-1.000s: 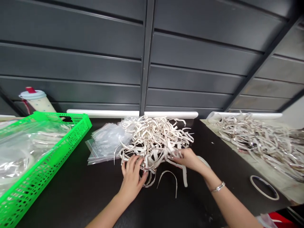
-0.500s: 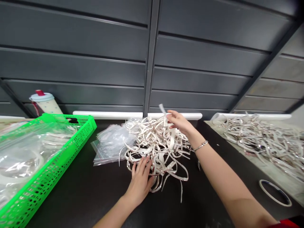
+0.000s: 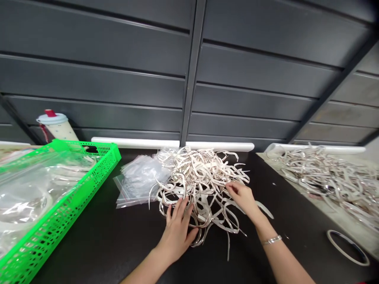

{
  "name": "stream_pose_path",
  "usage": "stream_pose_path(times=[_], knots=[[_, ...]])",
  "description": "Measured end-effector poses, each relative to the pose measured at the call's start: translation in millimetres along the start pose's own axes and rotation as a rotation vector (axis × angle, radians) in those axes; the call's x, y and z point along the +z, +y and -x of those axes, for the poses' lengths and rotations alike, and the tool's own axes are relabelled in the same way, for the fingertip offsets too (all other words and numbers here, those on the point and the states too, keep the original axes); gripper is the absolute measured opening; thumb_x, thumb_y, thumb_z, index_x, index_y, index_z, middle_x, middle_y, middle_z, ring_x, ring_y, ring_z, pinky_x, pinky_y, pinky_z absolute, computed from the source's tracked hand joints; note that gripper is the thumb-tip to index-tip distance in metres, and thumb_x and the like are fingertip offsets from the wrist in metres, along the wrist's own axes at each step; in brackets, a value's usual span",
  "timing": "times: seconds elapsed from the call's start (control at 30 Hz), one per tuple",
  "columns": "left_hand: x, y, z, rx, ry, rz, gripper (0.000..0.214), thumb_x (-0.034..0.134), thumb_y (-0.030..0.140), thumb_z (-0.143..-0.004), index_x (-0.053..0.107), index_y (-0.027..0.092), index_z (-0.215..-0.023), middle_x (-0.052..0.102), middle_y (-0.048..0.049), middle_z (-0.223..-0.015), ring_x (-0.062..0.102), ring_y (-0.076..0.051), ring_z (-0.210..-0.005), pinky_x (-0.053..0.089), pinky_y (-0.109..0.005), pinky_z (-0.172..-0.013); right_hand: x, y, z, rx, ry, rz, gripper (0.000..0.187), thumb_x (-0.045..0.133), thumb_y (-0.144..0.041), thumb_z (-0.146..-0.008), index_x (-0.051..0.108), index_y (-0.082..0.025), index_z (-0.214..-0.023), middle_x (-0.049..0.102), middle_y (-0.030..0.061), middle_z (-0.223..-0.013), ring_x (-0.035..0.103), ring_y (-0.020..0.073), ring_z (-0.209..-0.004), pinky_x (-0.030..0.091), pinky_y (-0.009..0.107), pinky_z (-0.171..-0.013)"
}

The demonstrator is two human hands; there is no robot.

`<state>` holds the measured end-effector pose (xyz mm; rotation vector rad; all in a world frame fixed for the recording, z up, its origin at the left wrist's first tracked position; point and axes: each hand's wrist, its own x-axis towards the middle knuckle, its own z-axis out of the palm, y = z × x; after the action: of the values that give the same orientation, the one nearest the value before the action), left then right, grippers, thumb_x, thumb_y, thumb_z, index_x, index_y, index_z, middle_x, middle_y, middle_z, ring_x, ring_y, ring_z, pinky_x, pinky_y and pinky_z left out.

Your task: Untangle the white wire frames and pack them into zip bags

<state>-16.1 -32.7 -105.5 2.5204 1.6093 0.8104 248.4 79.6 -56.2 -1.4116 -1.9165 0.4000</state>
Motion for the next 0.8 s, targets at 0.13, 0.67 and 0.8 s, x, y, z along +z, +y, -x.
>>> stream_pose_path(times=[0.13, 0.67, 0.8], knots=[[-1.0, 0, 0, 0.001, 0.009, 0.042, 0.064, 0.048, 0.021, -0.087, 0.021, 0.02, -0.145, 0.034, -0.0182, -0.146, 0.026, -0.033, -0.137, 0.023, -0.059, -0.105, 3, 18, 24, 0.041, -0.061, 0.085, 0.025, 0.045, -0.02, -0.077, 0.067, -0.019, -0.088, 0.067, 0.0083, -0.092, 0.061, 0.0222, -0.074, 0.047, 0.035, -0.073], [-48.7, 13, -32, 0.019, 0.258, 0.25, 0.033, 0.039, 0.022, -0.092, 0.051, 0.025, -0.122, 0.045, -0.0123, -0.134, 0.039, -0.027, -0.127, 0.035, -0.049, -0.103, -7, -40, -33, 0.016, -0.209, -0.335, 0.014, 0.057, -0.03, -0.074, 0.063, -0.018, -0.073, 0.061, 0.0019, -0.066, 0.055, 0.0178, -0.061, 0.044, 0.028, -0.06], [-70.6, 23, -83, -0.151, 0.227, 0.532, 0.026, 0.046, 0.03, -0.089, 0.064, 0.023, -0.105, 0.058, -0.0111, -0.116, 0.051, -0.027, -0.114, 0.039, -0.046, -0.098, -4, -76, -42, 0.078, -0.268, -0.65, 0.025, 0.061, -0.04, -0.074, 0.066, -0.017, -0.083, 0.052, -0.0026, -0.054, 0.043, 0.0106, -0.043, 0.036, 0.023, -0.043]])
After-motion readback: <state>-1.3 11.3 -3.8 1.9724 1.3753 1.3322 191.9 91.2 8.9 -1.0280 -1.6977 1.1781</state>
